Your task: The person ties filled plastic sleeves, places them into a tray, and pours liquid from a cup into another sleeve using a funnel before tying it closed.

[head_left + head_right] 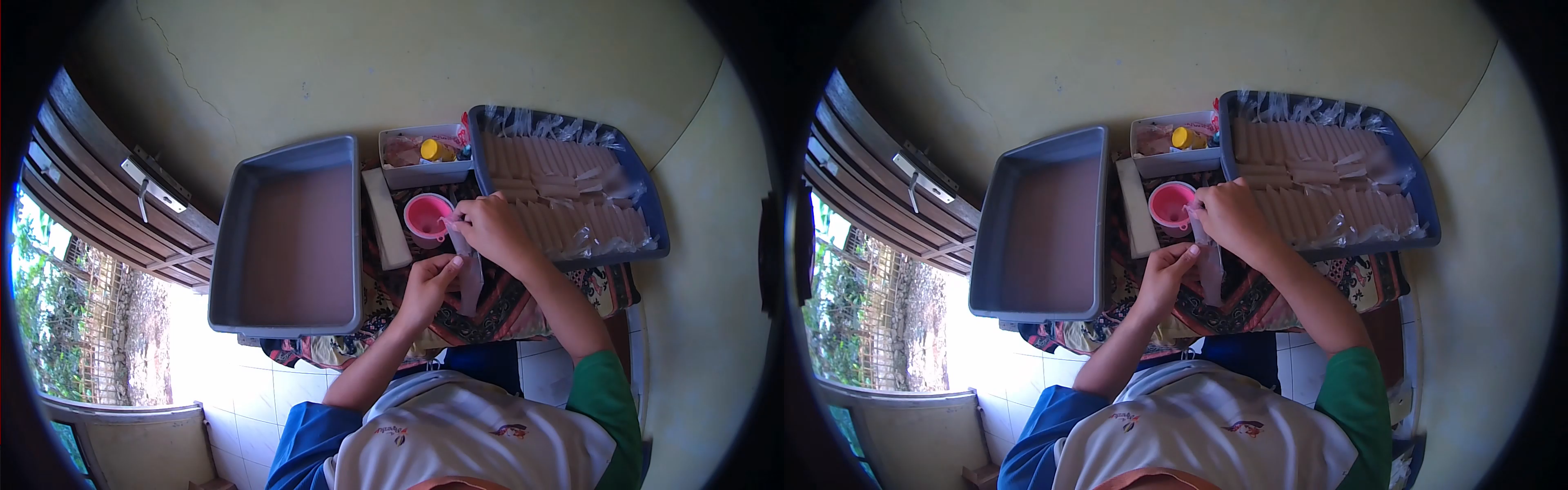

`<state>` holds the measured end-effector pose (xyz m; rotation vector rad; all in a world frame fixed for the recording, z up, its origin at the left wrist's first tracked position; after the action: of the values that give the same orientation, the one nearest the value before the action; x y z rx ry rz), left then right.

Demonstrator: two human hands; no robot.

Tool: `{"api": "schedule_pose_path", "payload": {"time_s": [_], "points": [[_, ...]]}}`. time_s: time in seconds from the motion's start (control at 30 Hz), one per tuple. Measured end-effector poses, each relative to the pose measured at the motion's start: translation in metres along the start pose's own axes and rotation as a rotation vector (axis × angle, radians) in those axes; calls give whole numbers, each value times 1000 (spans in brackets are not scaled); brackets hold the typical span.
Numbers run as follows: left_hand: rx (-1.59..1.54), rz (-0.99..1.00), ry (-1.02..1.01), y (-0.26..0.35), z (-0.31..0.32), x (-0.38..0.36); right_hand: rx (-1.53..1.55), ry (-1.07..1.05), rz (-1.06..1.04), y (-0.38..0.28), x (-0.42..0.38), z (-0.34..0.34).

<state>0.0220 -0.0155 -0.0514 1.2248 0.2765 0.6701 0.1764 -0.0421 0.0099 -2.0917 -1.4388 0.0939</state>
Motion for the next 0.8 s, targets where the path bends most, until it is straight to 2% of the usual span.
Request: {"api": "schedule_pose_path", "payload": {"time_s": [0.57, 0.63, 0.67, 0.73, 0.8], "points": [[35, -29, -15, 12, -6, 1, -14, 33, 4, -5, 0, -3], [35, 1, -21, 9, -7, 1, 182, -39, 142, -9, -1, -13], [36, 31, -27, 8, -8, 1, 182, -38, 139, -10, -2, -16], [17, 39, -26, 7, -11, 1, 459, -53, 153, -11, -7, -23], [-3, 42, -27, 8, -11, 1, 553, -72, 137, -20, -17, -34]]}}
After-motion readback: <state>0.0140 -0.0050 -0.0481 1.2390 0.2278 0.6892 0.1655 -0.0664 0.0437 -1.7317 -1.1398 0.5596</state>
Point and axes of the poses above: each hand's wrist, its own x-axis towards the middle knuckle, its own z-axis out of the palm, y = z × x, the point moved 2 cm from there along x, towards the middle knuckle, and after that the axes turned 15 degrees about z, right-handed, at the moved point
